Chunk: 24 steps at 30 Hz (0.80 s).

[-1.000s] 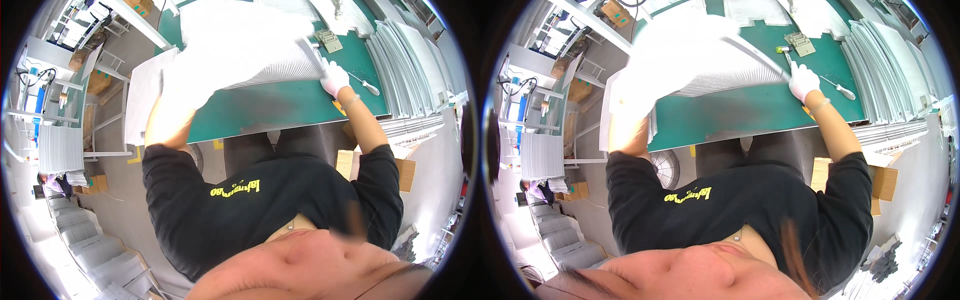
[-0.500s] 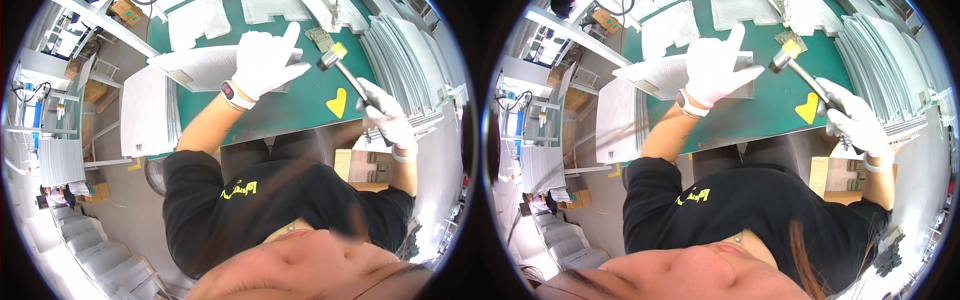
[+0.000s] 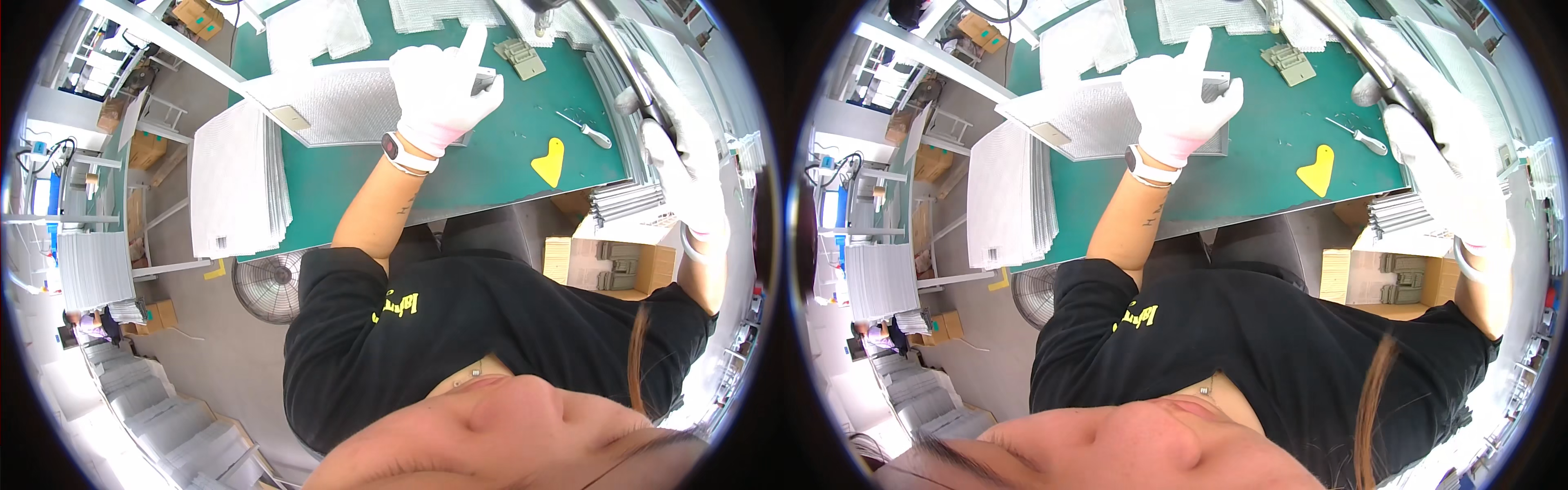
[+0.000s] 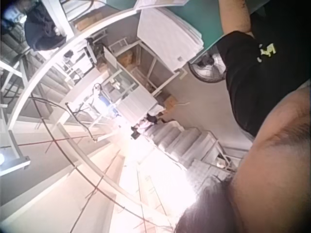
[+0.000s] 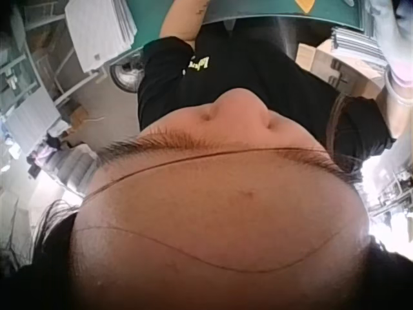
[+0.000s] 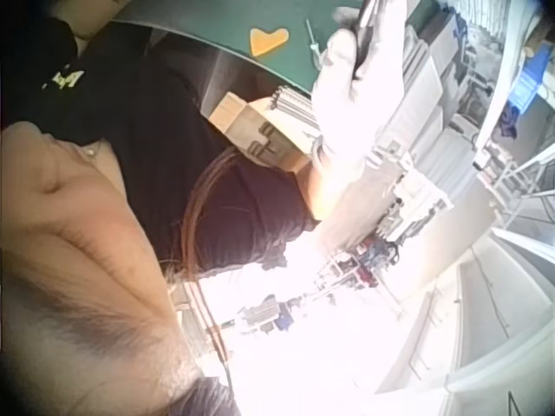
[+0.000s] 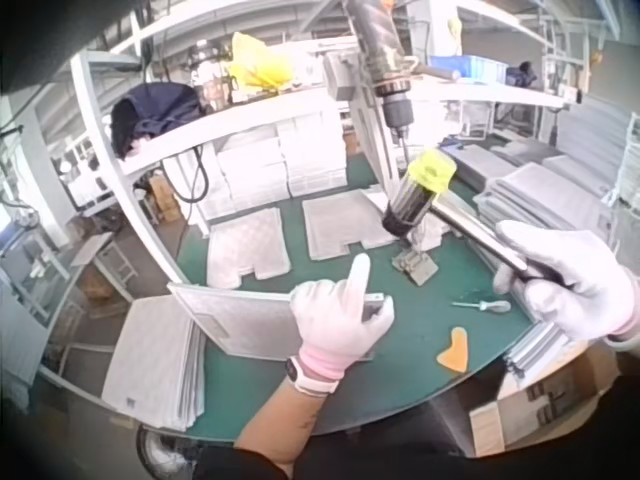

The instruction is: The person assembles metal frames by placing a mesh sheet onto a workbench, positioning a plastic insert, and fitting metal rails around the edges. They use a power drill to secure the components together. The process is repeated for multiple units, with the person handling mesh sheets, plastic inserts, metal rails, and a power drill.

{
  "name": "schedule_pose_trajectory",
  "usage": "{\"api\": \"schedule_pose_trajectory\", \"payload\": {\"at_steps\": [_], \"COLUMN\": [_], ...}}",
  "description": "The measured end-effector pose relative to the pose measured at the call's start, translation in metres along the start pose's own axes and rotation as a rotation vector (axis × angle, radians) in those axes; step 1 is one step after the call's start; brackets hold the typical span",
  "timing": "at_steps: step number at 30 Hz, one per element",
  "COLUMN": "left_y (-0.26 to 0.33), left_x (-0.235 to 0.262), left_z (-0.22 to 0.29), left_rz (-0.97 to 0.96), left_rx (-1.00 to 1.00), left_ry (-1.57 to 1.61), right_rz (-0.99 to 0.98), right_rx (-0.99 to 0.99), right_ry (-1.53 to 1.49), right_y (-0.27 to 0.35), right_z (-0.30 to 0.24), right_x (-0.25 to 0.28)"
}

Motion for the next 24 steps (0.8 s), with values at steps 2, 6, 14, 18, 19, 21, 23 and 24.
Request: {"api": "schedule_pose_trajectory", "payload": {"at_steps": [2, 6, 14, 18, 19, 21, 23, 24], "left_y": [0.0, -0.003, -0.004, -0.002, -0.003, -0.001, 0.001, 0.003], "left_x": [0.001, -0.004, -0.003, -0.005, -0.004, -0.001, 0.001, 0.003], "left_z": [0.0, 0.003, 0.001, 0.0, 0.0, -0.001, 0.001, 0.003], "left_rz": [0.01, 0.014, 0.002, -0.006, -0.015, -0.001, 0.046, 0.055], "left_rx": [0.006, -0.007, -0.001, 0.019, 0.023, 0.027, 0.024, 0.028], "left_ry": [0.016, 0.062, 0.056, 0.068, 0.069, 0.072, 0.092, 0.079], "right_rz": [0.03, -0.04, 0.102, -0.119, -0.06, 0.056, 0.217, 0.229], "right_rx": [-0.073, 0.073, 0.018, -0.155, -0.166, -0.176, -0.295, -0.3], "right_ry": [-0.088, 0.164, -0.066, 0.095, 0.052, -0.038, -0.233, -0.229], "right_y": [0.007, 0.02, 0.013, 0.007, 0.007, 0.009, 0.022, 0.025], "right_z": [0.009, 0.02, 0.014, 0.021, 0.021, 0.021, 0.026, 0.024], "right_x": [-0.009, -0.05, -0.037, -0.062, -0.053, -0.037, -0.022, -0.029]}}
Point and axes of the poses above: each hand's wrist, its own y-axis away from the middle knuckle, its own x-axis out of the back of the hand, z = x × y, the point moved 9 cm from there along -y, towards the middle knuckle, and after that the axes turned 5 degrees about x, right-handed, at the moved point
